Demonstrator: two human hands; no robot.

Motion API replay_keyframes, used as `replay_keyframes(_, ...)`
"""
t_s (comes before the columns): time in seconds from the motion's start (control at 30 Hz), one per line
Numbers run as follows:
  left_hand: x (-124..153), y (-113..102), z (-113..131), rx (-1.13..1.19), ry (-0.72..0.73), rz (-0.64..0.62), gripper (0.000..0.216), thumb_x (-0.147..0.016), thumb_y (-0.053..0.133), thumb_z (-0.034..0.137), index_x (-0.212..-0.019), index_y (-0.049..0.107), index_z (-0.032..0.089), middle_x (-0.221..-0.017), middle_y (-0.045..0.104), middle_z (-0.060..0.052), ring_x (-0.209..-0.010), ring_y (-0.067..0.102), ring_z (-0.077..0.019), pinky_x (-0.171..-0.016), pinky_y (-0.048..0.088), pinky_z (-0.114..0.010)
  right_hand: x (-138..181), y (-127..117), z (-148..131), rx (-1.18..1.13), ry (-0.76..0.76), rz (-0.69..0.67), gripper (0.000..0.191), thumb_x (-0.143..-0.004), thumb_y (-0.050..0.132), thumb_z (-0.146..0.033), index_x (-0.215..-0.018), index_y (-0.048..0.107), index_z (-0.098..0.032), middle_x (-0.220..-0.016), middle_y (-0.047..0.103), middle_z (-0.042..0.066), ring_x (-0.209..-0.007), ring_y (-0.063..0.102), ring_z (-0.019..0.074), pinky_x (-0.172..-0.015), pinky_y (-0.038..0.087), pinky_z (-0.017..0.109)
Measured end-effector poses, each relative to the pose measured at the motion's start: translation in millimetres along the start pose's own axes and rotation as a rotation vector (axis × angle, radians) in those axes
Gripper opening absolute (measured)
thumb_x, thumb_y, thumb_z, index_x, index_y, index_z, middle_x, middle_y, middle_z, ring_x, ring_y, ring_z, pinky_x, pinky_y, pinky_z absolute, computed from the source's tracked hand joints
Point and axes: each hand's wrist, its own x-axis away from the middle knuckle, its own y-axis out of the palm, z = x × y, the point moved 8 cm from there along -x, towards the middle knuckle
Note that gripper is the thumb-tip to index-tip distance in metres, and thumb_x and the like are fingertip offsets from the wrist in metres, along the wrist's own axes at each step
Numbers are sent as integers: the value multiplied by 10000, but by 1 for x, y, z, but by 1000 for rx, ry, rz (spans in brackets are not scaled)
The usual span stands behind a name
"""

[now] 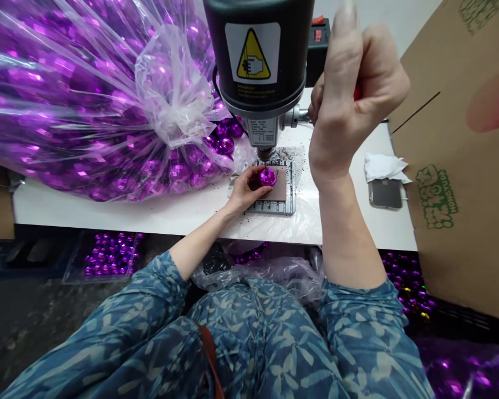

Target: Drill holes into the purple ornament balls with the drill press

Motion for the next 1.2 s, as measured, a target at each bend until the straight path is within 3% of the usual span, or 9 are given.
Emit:
replay_keyframes(0.17, 0, 1, -3, 24, -33, -12, 641, -804, 938, 526, -1330, 719, 233, -1338, 766, -126, -1240, 717, -305, -1129, 566, -490, 27, -19, 13, -43, -36, 57, 950, -788, 613, -788, -783, -17, -77, -528, 94, -20, -451, 281, -58, -536, 206, 155)
replay_keyframes(0.37, 1, 1, -1, 25, -29, -18, 633, -811, 929, 539, -1321, 721, 227, -1342, 765, -129, -1246, 716, -313, -1114, 566, -472, 34, -28, 32, -82, -114, 103, 987, -804, 613, -794, -827, -67, -79, -561, -70, -2, -430, 222, -30, -486, 207, 180)
replay_keyframes(0.57, 1, 2, -1, 47, -31, -19, 644, -816, 919, 564, -1326, 716, 228, -1361, 755, -132, -1268, 713, -314, -1114, 566, -466, 36, -35, 50, -48, -201, 133, 896, -883, 538, -735, -825, -54, -64, -568, -62, 6, -446, 158, -60, -489, 203, 138)
replay_keyframes(0.77, 0, 1, -1, 61, -19, -8, 665, -801, 912, 625, -1304, 727, 232, -1351, 758, -129, -1262, 715, -311, -1116, 561, -466, 39, -41, 69, 46, -231, 101, 793, -931, 441, -754, -712, 186, -36, -555, -9, -20, -557, 108, -131, -594, 222, 4)
replay_keyframes(0.97, 0, 0, -1, 41, -12, 2, 652, -794, 923, 609, -1302, 732, 247, -1343, 765, -114, -1283, 697, -314, -1149, 536, -491, 44, -47, 69, 138, -205, 76, 839, -930, 401, -757, -772, 0, -37, -544, 11, 29, -504, 194, -79, -546, 279, 119)
replay_keyframes(1.2, 0, 0, 0, 35, -5, -12, 627, -818, 911, 574, -1310, 729, 231, -1313, 760, -123, -1247, 706, -309, -1109, 558, -469, 45, -48, 75, 155, -209, 54, 879, -900, 414, -804, -742, 20, -35, -541, 11, 34, -524, 195, -79, -561, 277, 127)
